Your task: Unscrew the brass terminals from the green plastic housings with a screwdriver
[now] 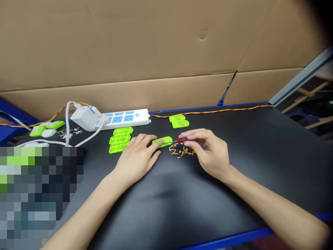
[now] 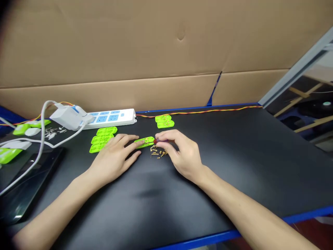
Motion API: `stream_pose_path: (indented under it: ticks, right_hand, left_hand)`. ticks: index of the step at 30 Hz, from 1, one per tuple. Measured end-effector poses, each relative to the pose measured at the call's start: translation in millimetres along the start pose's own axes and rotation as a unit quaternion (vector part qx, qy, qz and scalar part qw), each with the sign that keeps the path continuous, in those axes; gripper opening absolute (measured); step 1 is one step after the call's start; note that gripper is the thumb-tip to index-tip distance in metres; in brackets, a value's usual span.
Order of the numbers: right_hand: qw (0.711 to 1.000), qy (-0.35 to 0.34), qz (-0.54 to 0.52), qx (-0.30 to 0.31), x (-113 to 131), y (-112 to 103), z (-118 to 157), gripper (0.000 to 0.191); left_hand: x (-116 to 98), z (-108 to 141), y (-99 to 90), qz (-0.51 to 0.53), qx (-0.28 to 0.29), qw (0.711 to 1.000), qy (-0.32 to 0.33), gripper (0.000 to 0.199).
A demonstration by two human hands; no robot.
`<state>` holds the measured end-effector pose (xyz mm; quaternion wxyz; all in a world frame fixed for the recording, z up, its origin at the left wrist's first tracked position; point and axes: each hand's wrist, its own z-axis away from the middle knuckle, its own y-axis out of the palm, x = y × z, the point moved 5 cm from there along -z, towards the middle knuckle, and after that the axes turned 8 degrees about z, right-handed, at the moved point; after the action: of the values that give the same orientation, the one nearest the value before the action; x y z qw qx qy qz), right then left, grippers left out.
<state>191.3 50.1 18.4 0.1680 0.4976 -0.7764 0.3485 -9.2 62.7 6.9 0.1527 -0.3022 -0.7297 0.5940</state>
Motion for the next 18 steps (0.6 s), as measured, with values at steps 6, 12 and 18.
stream_pose_path:
  ticks: [6, 12, 18]
  right_hand:
    - [0.997, 0.020, -0.018, -0.073, -7, -14, 0, 0.020]
    - [0.988, 0.017, 0.008, -0.152, -3, -27, -3, 0.021]
    - [0.969, 0.023, -0.017, -0.246, 1, -41, -6, 0.015]
  left_hand:
    - [8, 0, -0.8, -0.045, -0.024, 0.998, -0.038, 0.025]
    - [10, 6, -13.6, 0.039, -0.035, 0.997, -0.049, 0.015]
    - [-34, 10, -11.8, 0.193, 0.033, 0.979, 0.063, 0.014]
